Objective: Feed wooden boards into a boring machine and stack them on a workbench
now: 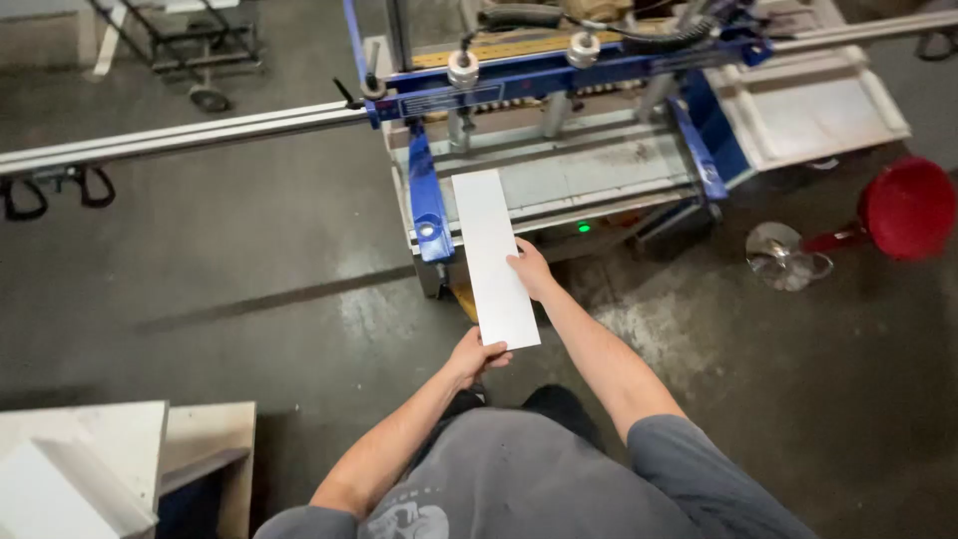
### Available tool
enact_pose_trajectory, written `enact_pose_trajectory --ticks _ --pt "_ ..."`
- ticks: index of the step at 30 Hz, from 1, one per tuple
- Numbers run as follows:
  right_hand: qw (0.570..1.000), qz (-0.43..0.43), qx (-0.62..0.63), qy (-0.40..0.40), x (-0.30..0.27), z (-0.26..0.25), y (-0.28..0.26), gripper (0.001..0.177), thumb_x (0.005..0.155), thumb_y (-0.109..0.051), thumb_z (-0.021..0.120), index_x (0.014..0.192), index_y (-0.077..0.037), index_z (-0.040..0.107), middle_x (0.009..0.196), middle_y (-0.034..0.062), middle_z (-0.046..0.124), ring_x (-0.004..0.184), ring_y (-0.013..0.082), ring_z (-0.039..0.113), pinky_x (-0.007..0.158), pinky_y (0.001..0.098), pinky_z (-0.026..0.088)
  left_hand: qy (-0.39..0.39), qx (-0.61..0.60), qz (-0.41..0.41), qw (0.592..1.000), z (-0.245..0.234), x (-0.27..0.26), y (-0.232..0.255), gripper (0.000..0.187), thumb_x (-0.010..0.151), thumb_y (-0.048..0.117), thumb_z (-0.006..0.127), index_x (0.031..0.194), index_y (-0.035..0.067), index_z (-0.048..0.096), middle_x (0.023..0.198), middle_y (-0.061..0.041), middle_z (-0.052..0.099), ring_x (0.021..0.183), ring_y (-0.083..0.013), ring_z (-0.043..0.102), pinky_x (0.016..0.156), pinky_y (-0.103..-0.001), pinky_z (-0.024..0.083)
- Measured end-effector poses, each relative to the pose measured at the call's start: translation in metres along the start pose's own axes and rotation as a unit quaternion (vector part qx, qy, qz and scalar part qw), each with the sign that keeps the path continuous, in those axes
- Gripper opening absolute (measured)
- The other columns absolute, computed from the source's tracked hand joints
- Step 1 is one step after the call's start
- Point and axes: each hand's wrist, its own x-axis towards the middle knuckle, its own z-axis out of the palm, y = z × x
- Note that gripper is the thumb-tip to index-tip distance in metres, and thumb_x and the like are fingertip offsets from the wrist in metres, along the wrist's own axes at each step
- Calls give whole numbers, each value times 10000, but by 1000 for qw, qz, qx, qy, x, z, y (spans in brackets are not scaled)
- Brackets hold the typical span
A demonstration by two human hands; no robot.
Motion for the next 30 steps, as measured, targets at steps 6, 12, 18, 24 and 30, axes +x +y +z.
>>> enact_pose_trajectory --ticks 6,12,18,24,30 --pt "992 42 -108 -59 52 -2 -34 590 989 -260 669 1525 -120 467 1364 186 626 1232 286 643 964 436 599 64 -20 3 998 3 38 27 552 893 -36 765 1313 -28 407 1085 -262 668 914 -451 744 780 -504 668" --pt "973 -38 -194 -115 135 -3 -30 724 959 -315 700 1545 -14 399 1414 244 583 1348 334 540 1124 462 472 184 -94 8 978 -28 102 -7 542 889 -14 764 1328 -32 447 1048 -212 659 882 -378 767 773 -458 686" --pt "974 -34 -50 -217 103 -25 -130 753 980 -176 662 1551 118 268 1536 339 407 1454 384 397 1200 481 363 338 -189 51 920 -12 136 -17 511 901 93 803 1285 -46 495 997 -155 654 800 -264 762 732 -375 689" --pt "960 -52 17 -273 151 -24 -126 783 986 -115 656 1556 148 188 1573 377 297 1493 444 278 1215 509 330 431 -248 128 858 -6 187 -28 412 919 118 789 1189 -39 521 921 -108 599 754 -228 744 696 -322 680" --pt "952 -87 -170 -239 269 -1 -31 810 965 -442 732 1570 -28 385 1558 258 430 1492 342 348 1239 481 278 465 -303 173 814 -4 219 -14 384 925 91 790 1181 -80 560 959 -159 610 839 -269 738 817 -383 661"
